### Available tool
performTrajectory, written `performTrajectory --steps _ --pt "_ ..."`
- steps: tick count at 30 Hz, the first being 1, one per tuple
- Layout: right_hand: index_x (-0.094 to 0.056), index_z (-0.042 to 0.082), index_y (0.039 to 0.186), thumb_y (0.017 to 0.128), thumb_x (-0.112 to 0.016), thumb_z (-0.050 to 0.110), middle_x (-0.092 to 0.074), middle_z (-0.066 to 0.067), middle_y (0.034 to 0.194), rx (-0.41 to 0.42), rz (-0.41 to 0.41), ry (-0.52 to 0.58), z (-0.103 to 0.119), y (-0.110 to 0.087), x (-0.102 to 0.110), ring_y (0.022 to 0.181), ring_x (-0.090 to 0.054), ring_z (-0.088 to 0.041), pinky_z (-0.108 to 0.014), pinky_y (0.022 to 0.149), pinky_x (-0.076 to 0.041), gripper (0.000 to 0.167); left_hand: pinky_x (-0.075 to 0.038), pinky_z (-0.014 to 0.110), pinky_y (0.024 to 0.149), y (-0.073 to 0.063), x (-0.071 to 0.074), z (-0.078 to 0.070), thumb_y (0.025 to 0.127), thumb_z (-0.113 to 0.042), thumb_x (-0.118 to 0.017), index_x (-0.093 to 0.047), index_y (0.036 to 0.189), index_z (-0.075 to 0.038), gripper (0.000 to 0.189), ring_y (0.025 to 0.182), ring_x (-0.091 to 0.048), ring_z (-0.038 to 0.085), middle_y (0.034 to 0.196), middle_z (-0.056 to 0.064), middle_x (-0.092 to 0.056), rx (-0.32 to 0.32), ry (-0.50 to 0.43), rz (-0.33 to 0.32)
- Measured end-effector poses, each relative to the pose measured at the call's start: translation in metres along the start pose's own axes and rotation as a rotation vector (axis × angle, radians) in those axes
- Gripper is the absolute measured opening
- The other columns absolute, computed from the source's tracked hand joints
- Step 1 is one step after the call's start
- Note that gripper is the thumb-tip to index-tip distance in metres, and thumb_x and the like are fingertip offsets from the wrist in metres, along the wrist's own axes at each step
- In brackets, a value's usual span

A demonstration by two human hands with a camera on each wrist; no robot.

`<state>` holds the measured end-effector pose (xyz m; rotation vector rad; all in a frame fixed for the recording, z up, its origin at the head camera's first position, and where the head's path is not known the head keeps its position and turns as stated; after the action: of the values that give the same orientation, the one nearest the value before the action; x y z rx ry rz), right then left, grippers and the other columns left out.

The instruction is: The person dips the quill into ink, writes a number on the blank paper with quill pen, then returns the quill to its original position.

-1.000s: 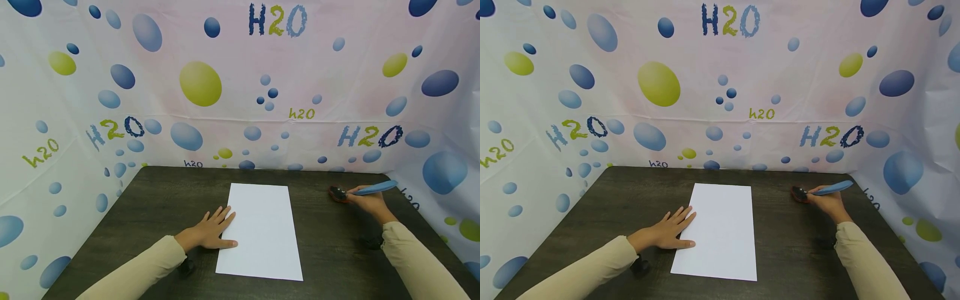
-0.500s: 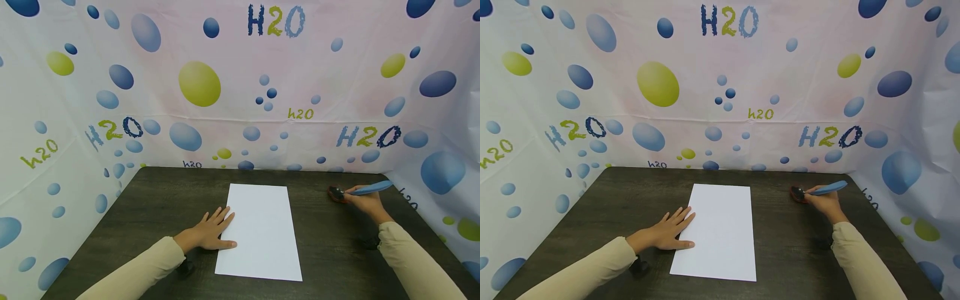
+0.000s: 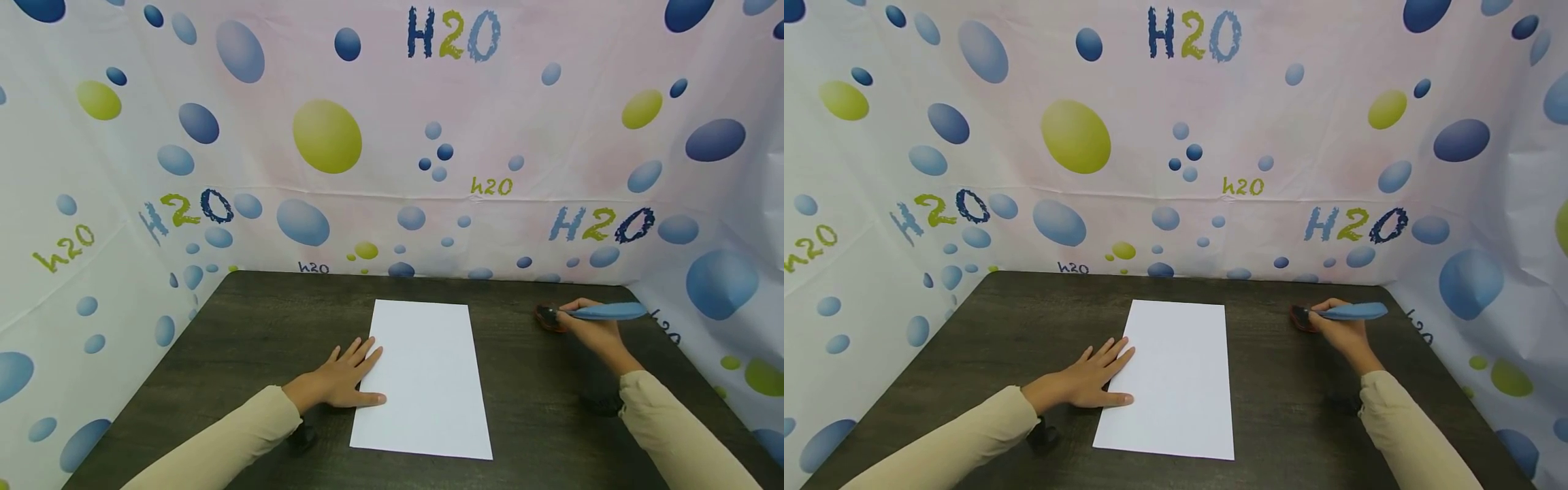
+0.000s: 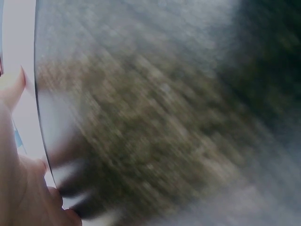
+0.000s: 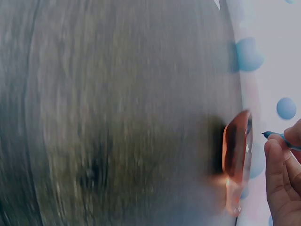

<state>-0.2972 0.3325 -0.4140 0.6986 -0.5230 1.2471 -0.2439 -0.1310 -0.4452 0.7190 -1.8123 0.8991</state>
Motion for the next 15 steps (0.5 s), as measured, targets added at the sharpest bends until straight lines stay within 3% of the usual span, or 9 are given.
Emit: performTrajectory --steps 4,9,15 --pt "-0.068 -0.002 0.106 0.092 -0.065 0.022 -0.066 -0.022 0.106 0.056 0.01 0.056 0.011 -0.004 -0.004 0.076 -0.061 -0.01 -0.028 0.063 -0.05 0.028 -0.008 0.063 0.112 0.0 0.001 -0.001 0.088 -0.068 -0.048 -0.015 0.156 -0.017 0.091 0.148 -0.004 0.033 0.162 0.007 -0.004 -0.004 -0.002 0.0" --pt "-0.067 -0.006 0.109 0.092 -0.066 0.018 -0.069 -0.021 0.1 0.101 0.062 0.155 0.028 -0.008 -0.013 0.072 -0.064 0.002 -0.024 0.066 -0.056 0.03 -0.008 0.063 0.112 -0.001 0.003 -0.002 0.088 -0.068 -0.049 -0.015 0.156 -0.016 0.091 0.147 -0.005 0.034 0.162 0.008 -0.005 -0.005 -0.009 -0.005" --pt "-0.066 -0.006 0.111 0.093 -0.065 0.017 -0.071 -0.019 0.099 0.118 0.122 0.23 0.047 -0.015 -0.027 0.077 -0.067 -0.001 -0.024 0.07 -0.056 0.029 -0.008 0.063 0.112 -0.002 0.003 -0.002 0.088 -0.067 -0.049 -0.015 0.156 -0.016 0.091 0.148 -0.004 0.033 0.162 0.008 -0.005 -0.002 -0.006 -0.001"
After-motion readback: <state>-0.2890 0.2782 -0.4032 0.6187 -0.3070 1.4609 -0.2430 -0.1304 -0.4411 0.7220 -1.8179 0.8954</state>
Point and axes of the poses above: each hand's wrist, its own y-axis towards the middle knuckle, its own x-axis out of the back of the hand, z = x × y, the point moved 3 cm from there along y, towards the middle knuckle
